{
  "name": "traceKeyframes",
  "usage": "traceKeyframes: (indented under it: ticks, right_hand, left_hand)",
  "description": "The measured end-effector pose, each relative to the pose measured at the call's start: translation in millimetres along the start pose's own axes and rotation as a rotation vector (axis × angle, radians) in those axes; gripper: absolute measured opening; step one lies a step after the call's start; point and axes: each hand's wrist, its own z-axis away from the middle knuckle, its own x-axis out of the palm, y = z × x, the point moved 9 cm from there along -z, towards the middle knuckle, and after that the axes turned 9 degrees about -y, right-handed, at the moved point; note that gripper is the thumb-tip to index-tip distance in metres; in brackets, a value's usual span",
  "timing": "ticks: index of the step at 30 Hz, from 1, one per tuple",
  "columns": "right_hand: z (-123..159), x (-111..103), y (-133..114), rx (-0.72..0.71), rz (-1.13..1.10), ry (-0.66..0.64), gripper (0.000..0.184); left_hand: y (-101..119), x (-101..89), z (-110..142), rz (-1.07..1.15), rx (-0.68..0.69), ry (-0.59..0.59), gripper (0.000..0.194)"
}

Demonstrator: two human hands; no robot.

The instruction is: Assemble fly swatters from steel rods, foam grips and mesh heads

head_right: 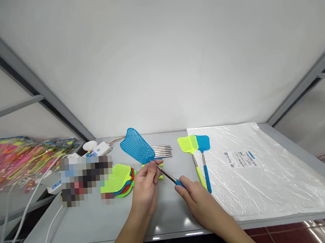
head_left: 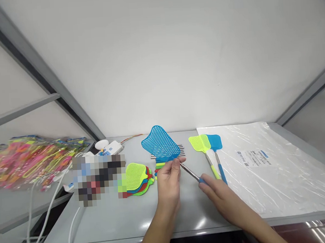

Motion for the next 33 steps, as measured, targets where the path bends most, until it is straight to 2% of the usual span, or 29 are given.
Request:
traceKeyframes:
  ticks: [2,5,7,9,12,14,16,19,20,23,25,29,30,31,33]
  right_hand:
    - [10,0,-1,0.011,0.052,-0.036,0.035]
    - [26,0,7,0.040,0.094,-0.086,0.036]
    - [31,-2,13,0.052,0.133,-0.092,0.037]
    - [28,-5,14,0.049,0.189,-0.087,0.037]
    - [13,-5,5,0.014,0.255,-0.077,0.035]
    - [2,-3,-2,-0.014,0.292,-0.054,0.032]
    - [-5,0,-8,-0.041,0.350,-0.019,0.030]
    - [-9,3,-7,-0.084,0.460,0.023,0.030]
    - [-8,2,-4,-0.096,0.486,0.033,0.029]
    - [-6,-3,7,-0.114,0.503,0.038,0.029]
    - [-7,-5,13,-0.112,0.489,0.026,0.030]
    - [-10,-4,8,-0.102,0.487,0.001,0.032]
    - [-12,-3,5,-0.106,0.496,-0.003,0.032]
    - [-13,-4,2,-0.113,0.508,-0.002,0.032]
    - [-14,-7,-3,-0.135,0.539,0.013,0.031]
  left_hand:
    - [25,-14.6,-3,0.139,0.085,0.054,0.035]
    - [72,-50.8,-7,0.236,0.291,0.206,0.031]
    - [84,-66.1,-8,0.250,0.340,0.262,0.032]
    - [75,-65.1,-7,0.238,0.297,0.241,0.032]
    - [38,-42.8,3,0.133,0.143,0.124,0.032]
    - [21,-31.8,13,0.029,0.088,0.069,0.032]
    - [24,-33.3,19,-0.046,0.113,0.070,0.032]
    - [61,-61.2,20,-0.004,0.257,0.212,0.028]
    - [74,-73.0,18,0.077,0.301,0.275,0.028]
    - [97,-82.9,10,0.103,0.362,0.291,0.027]
    - [89,-77.2,9,0.075,0.346,0.282,0.028]
    - [39,-49.8,12,-0.028,0.189,0.160,0.034]
    - [33,-45.6,14,-0.055,0.173,0.137,0.035]
    - [33,-43.9,15,-0.073,0.181,0.128,0.035]
    - [47,-48.2,16,-0.071,0.245,0.157,0.031]
